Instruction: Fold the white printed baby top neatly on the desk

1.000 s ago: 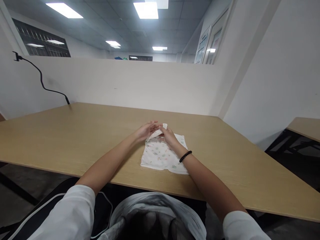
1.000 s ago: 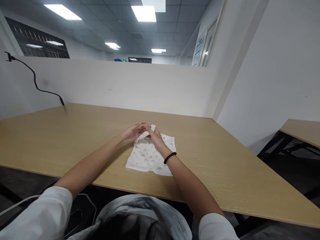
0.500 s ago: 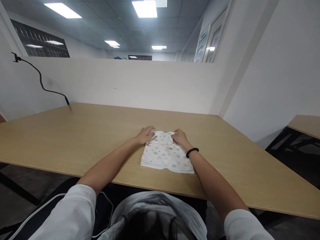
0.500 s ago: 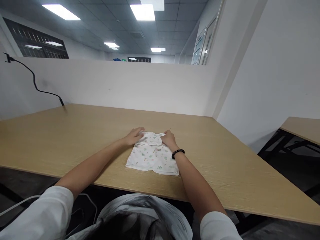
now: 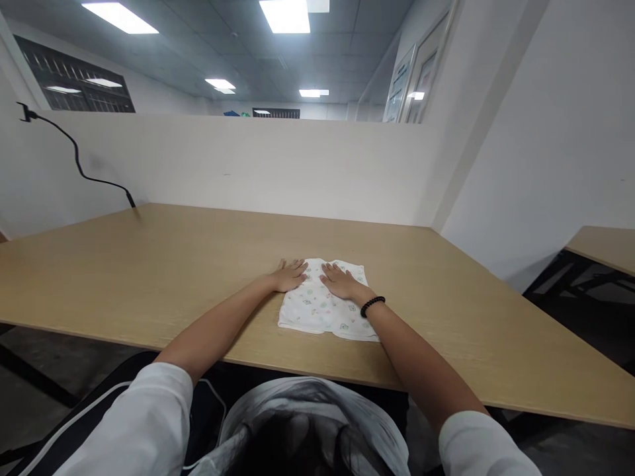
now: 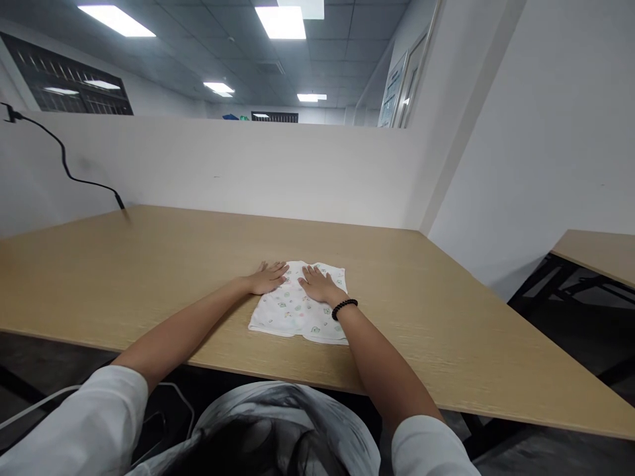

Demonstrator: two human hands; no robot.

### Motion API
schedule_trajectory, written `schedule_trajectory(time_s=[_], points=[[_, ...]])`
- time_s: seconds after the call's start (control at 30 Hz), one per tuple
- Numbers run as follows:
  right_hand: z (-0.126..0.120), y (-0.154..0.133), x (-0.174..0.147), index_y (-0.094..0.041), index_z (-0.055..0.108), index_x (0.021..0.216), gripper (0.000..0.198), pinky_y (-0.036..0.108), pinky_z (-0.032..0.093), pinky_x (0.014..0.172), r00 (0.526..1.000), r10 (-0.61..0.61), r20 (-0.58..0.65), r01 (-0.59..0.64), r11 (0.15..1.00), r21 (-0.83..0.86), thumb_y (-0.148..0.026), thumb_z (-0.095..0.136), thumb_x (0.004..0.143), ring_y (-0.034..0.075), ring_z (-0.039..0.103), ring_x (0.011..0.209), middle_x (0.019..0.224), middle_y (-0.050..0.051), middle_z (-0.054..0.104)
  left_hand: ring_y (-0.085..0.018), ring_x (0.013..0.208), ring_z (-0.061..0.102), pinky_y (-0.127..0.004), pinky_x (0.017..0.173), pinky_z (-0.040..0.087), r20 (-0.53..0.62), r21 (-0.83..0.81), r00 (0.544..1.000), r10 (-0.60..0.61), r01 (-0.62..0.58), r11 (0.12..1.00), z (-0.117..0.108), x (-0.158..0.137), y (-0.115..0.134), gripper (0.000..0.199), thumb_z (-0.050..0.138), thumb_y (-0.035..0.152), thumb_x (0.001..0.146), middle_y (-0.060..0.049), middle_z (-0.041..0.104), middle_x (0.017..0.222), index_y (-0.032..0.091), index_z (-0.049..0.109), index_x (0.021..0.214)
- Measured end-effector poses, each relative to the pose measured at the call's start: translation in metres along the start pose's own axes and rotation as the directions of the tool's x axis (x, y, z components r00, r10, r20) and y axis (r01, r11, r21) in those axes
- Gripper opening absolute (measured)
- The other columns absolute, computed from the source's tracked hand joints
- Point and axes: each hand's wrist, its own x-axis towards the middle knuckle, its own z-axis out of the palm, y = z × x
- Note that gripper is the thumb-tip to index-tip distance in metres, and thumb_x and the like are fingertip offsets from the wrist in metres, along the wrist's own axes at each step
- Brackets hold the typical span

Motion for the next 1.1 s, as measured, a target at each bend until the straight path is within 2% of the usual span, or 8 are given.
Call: schedule_trajectory(time_s=[0.2,0.43,0.5,0.6,0.7,0.83,0.97,1.1], points=[[-0.002,0.002,0.000,-0.017,0.017,0.153,0.065,0.054,0.007,0.114,1.000,0.001,-0.004,-0.001,1.000,-0.012,-0.053,0.012,0.099,0.025,0.006,0.145,0.157,0.007,0.013,-0.029,0.146,0.010,-0.056,0.111,-0.011,0.034,-0.004,0.999,-0.016,0.016,1.000,0.000,0.006,-0.003,0.058,0.036,0.048,0.092,-0.012,0.019,0.156,0.022,0.035,0.145],[-0.002,0.004,-0.001,-0.019,0.020,0.153,0.066,0.051,0.006,0.115,1.000,-0.011,-0.005,0.011,0.999,0.045,-0.055,0.010,0.098,0.024,0.008,0.145,0.157,0.006,0.015,-0.029,0.145,0.014,-0.053,0.114,0.000,0.015,-0.144,1.000,0.021,-0.019,0.989,-0.003,0.007,-0.005,0.057,0.041,0.051,0.090,-0.012,0.026,0.154,0.024,0.042,0.141],[-0.006,0.011,-0.001,-0.018,0.022,0.152,0.066,0.047,0.010,0.115,0.998,-0.023,-0.060,0.028,0.996,0.079,-0.055,0.010,0.099,0.023,0.010,0.145,0.157,0.007,0.016,-0.027,0.145,0.013,-0.051,0.114,0.000,-0.032,-0.179,0.999,0.003,-0.009,0.984,-0.004,0.005,-0.006,0.056,0.039,0.051,0.092,-0.011,0.025,0.155,0.025,0.039,0.142],[-0.018,0.030,-0.001,-0.015,0.031,0.149,0.062,0.043,0.020,0.113,0.967,0.062,-0.246,-0.037,0.994,0.104,-0.049,0.015,0.100,0.025,0.019,0.142,0.154,0.012,0.024,-0.030,0.145,0.012,-0.048,0.114,-0.001,-0.240,-0.214,0.961,-0.141,0.089,0.973,-0.006,0.003,-0.008,0.056,0.043,0.049,0.090,-0.015,0.025,0.154,0.019,0.044,0.138],[-0.029,0.054,-0.003,-0.009,0.049,0.136,0.053,0.042,0.033,0.104,0.884,0.271,-0.382,-0.243,0.962,0.122,-0.039,0.029,0.097,0.031,0.040,0.129,0.139,0.021,0.045,-0.037,0.142,0.017,-0.049,0.113,-0.002,-0.417,-0.258,0.869,-0.267,0.168,0.951,-0.007,0.003,-0.012,0.043,0.054,0.045,0.084,-0.022,0.040,0.145,0.014,0.063,0.112],[-0.032,0.078,-0.007,-0.007,0.066,0.107,0.042,0.041,0.045,0.083,0.804,0.487,-0.341,-0.472,0.872,0.133,-0.040,0.047,0.088,0.036,0.057,0.105,0.112,0.024,0.062,-0.038,0.133,0.031,-0.046,0.113,0.006,-0.435,-0.450,0.845,-0.309,0.093,0.888,-0.005,0.005,-0.012,0.016,0.071,0.034,0.069,-0.013,0.062,0.113,0.020,0.066,0.074],[-0.031,0.085,-0.006,-0.013,0.067,0.082,0.024,0.033,0.044,0.069,0.816,0.499,-0.292,-0.462,0.867,0.190,-0.034,0.054,0.081,0.030,0.063,0.087,0.090,0.017,0.068,-0.033,0.117,0.046,-0.039,0.107,0.025,-0.432,-0.530,0.849,-0.305,0.035,0.847,-0.003,0.009,-0.007,0.015,0.073,0.017,0.060,-0.007,0.063,0.086,0.022,0.059,0.063],[-0.034,0.083,-0.003,-0.015,0.060,0.063,0.012,0.028,0.040,0.060,0.823,0.485,-0.295,-0.407,0.866,0.289,-0.020,0.055,0.074,0.023,0.062,0.071,0.067,0.011,0.063,-0.023,0.085,0.058,-0.032,0.087,0.042,-0.423,-0.566,0.862,-0.280,-0.010,0.825,-0.003,0.010,0.000,0.020,0.067,0.009,0.064,-0.001,0.059,0.071,0.022,0.056,0.071]])
